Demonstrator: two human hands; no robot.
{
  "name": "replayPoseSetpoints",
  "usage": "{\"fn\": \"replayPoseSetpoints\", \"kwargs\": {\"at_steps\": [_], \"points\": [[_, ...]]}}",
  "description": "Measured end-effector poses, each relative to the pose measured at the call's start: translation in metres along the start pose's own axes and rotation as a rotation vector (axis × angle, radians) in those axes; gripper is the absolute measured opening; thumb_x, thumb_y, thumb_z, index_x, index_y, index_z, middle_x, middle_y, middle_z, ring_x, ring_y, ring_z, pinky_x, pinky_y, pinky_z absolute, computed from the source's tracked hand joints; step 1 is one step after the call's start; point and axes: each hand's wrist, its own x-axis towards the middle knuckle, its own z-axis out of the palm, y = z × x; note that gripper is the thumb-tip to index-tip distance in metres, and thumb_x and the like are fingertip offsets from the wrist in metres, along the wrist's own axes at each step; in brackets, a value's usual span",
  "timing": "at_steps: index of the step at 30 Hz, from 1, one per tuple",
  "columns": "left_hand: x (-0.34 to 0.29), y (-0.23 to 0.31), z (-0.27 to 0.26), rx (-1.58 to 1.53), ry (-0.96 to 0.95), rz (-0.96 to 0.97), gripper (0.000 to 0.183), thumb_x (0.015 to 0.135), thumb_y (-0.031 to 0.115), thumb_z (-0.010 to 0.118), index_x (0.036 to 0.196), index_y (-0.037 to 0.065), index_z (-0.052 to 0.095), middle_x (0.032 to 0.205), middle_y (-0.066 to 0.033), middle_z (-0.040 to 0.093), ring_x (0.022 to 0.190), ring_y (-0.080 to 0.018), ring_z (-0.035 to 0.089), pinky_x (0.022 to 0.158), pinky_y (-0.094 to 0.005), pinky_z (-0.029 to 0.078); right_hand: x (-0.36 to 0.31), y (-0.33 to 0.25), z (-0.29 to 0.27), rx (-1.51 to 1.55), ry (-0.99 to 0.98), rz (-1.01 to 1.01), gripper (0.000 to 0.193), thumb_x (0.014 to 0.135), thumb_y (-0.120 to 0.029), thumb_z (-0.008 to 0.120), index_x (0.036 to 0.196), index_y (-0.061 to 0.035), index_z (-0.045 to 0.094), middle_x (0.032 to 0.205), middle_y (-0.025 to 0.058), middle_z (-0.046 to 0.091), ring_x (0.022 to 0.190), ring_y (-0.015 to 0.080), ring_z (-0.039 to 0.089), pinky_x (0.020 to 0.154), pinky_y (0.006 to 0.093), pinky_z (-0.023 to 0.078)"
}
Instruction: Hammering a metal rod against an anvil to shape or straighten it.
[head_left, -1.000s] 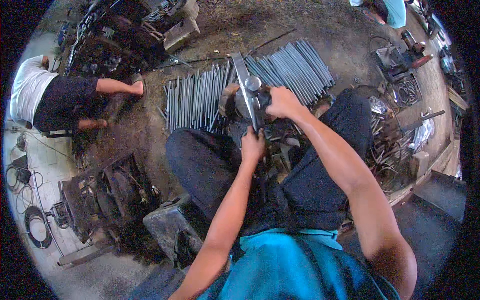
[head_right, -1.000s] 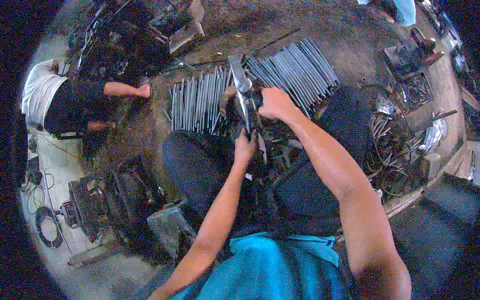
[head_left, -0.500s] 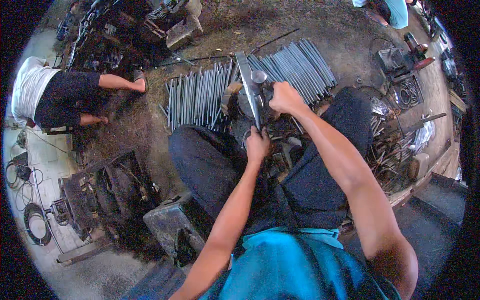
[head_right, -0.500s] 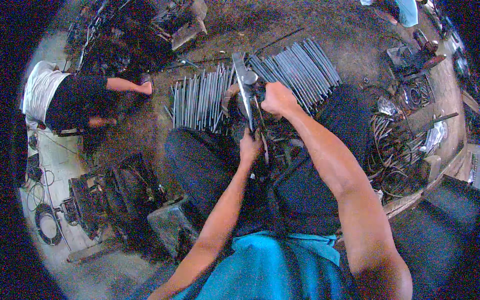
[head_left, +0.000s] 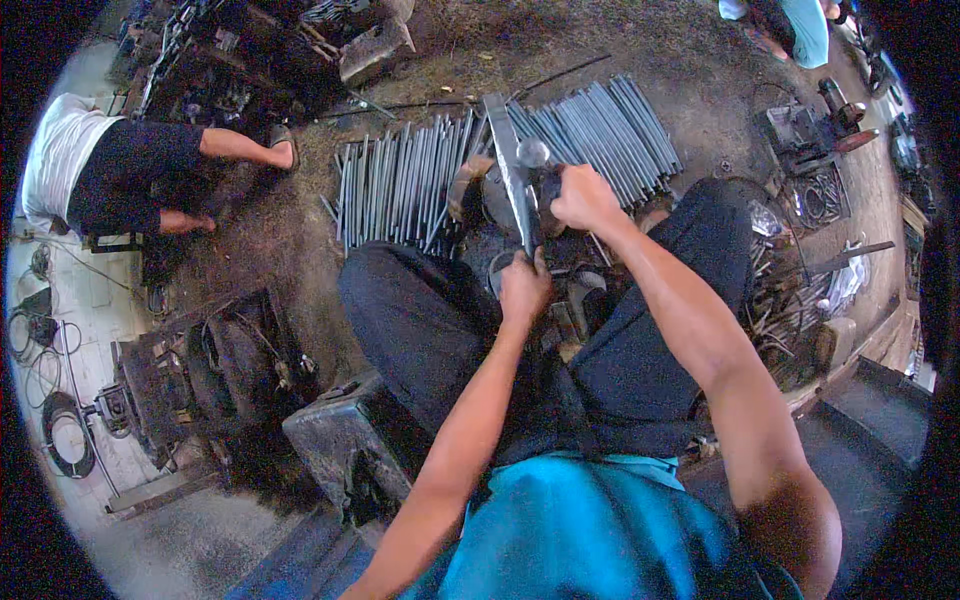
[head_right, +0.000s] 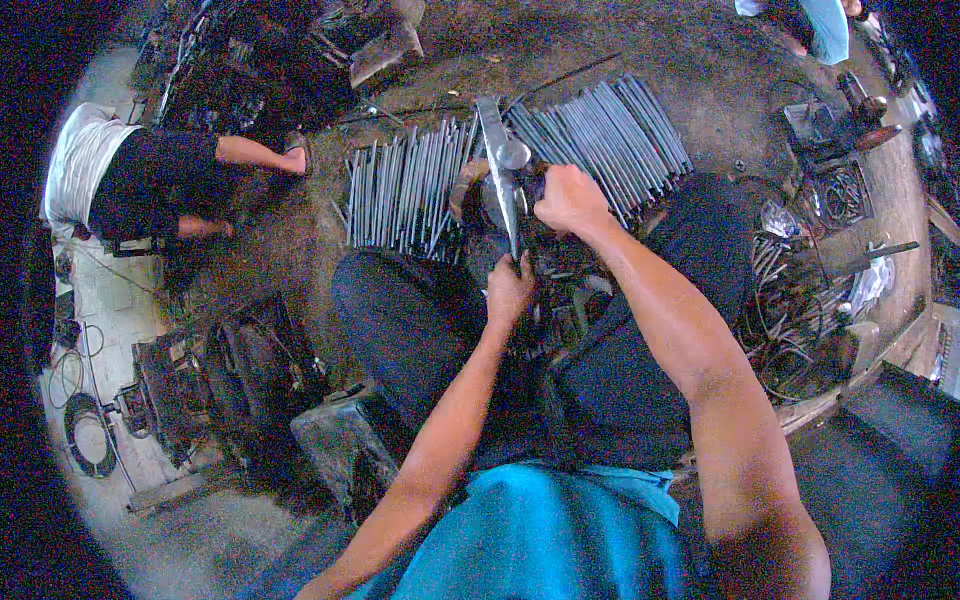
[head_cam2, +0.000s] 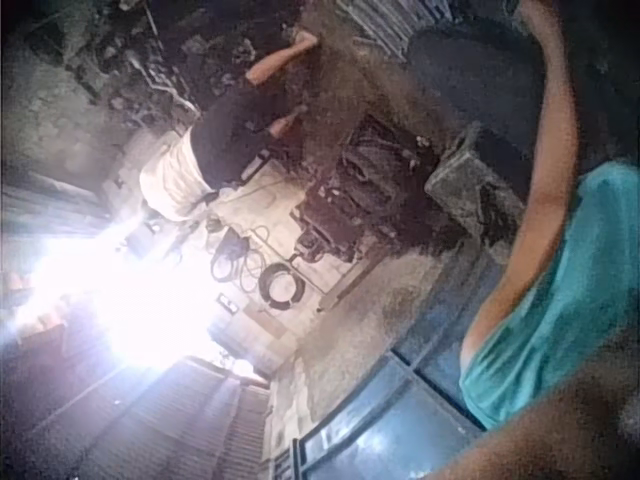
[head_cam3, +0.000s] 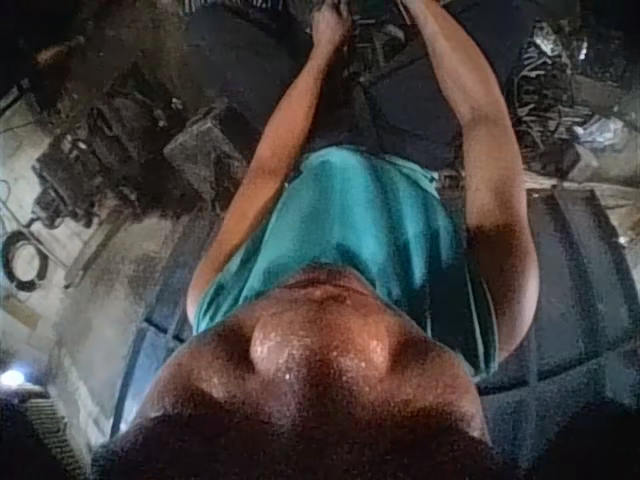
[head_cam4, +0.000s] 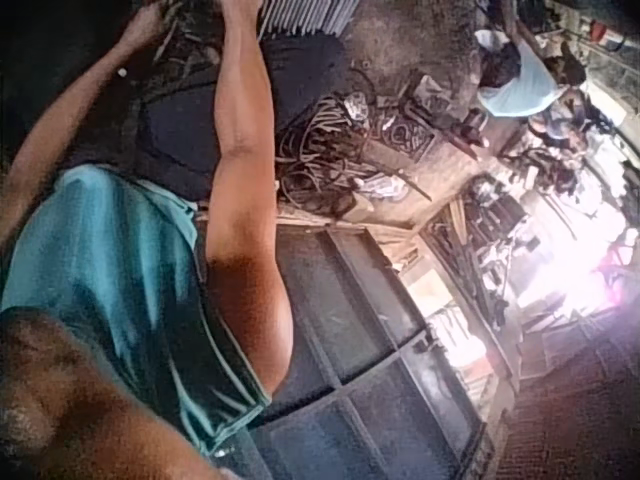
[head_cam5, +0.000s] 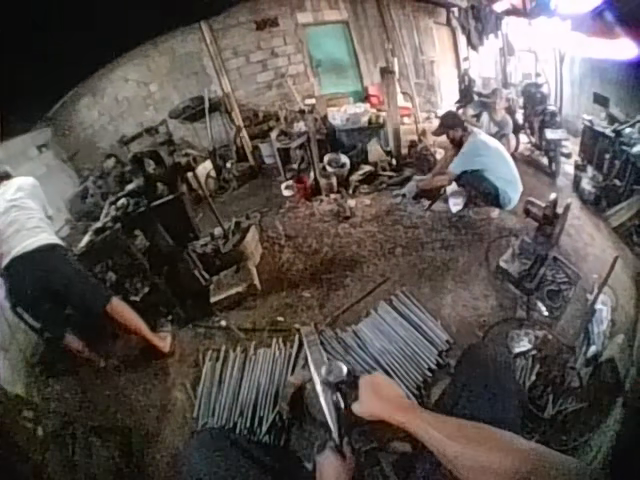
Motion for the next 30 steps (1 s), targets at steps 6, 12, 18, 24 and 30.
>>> {"fn": "replayPoseSetpoints", "kwargs": {"at_steps": [6, 12, 18, 24, 30], "points": [[0.001, -0.009, 0.002, -0.035, 0.054, 0.020, 0.047, 0.093, 0.040, 0.053, 0.093, -0.007, 0.060, 0.081, -0.0327, 0.062, 0.080, -0.0506, 0.061, 0.071, -0.0548, 0.048, 0.007, -0.008, -0.010, 0.347, 0.225, -0.169, 0.038, 0.063, -0.015, 0.061, 0.094, 0.0079, 0.063, 0.083, 0.0319, 0.063, 0.084, 0.0450, 0.064, 0.081, 0.0484, 0.052], [0.005, -0.009, 0.005, -0.107, 0.027, 0.031, 0.047, 0.094, 0.041, 0.053, 0.095, -0.006, 0.061, 0.081, -0.0324, 0.062, 0.083, -0.0505, 0.060, 0.074, -0.0539, 0.047, 0.003, 0.012, 0.012, 0.344, 0.197, -0.193, 0.040, 0.063, -0.013, 0.061, 0.098, 0.0056, 0.063, 0.088, 0.0300, 0.064, 0.085, 0.0438, 0.064, 0.081, 0.0460, 0.052], [0.004, -0.003, 0.000, -0.070, 0.038, 0.045, 0.044, 0.095, 0.035, 0.051, 0.086, -0.007, 0.059, 0.075, -0.0334, 0.060, 0.077, -0.0512, 0.060, 0.067, -0.0556, 0.046, -0.002, 0.010, -0.009, 0.022, -0.019, 0.102, 0.037, 0.066, -0.013, 0.058, 0.098, 0.0050, 0.064, 0.090, 0.0281, 0.066, 0.090, 0.0445, 0.064, 0.084, 0.0482, 0.051], [0.008, -0.007, -0.002, -0.135, 0.013, 0.072, 0.049, 0.097, 0.037, 0.046, 0.084, -0.009, 0.059, 0.078, -0.0354, 0.059, 0.079, -0.0526, 0.058, 0.070, -0.0561, 0.045, 0.000, -0.009, -0.010, 0.450, 0.303, -0.251, 0.041, 0.065, -0.016, 0.063, 0.102, 0.0034, 0.064, 0.093, 0.0293, 0.064, 0.089, 0.0378, 0.065, 0.080, 0.0451, 0.051], [0.007, -0.009, 0.000, -0.101, -0.001, 0.079, 0.048, 0.097, 0.036, 0.047, 0.085, -0.009, 0.059, 0.078, -0.0356, 0.059, 0.080, -0.0523, 0.058, 0.071, -0.0561, 0.045, -0.003, 0.001, -0.001, 0.044, -0.056, 0.104, 0.030, 0.067, -0.011, 0.059, 0.091, 0.0049, 0.065, 0.091, 0.0295, 0.065, 0.090, 0.0433, 0.064, 0.081, 0.0489, 0.051]]}}
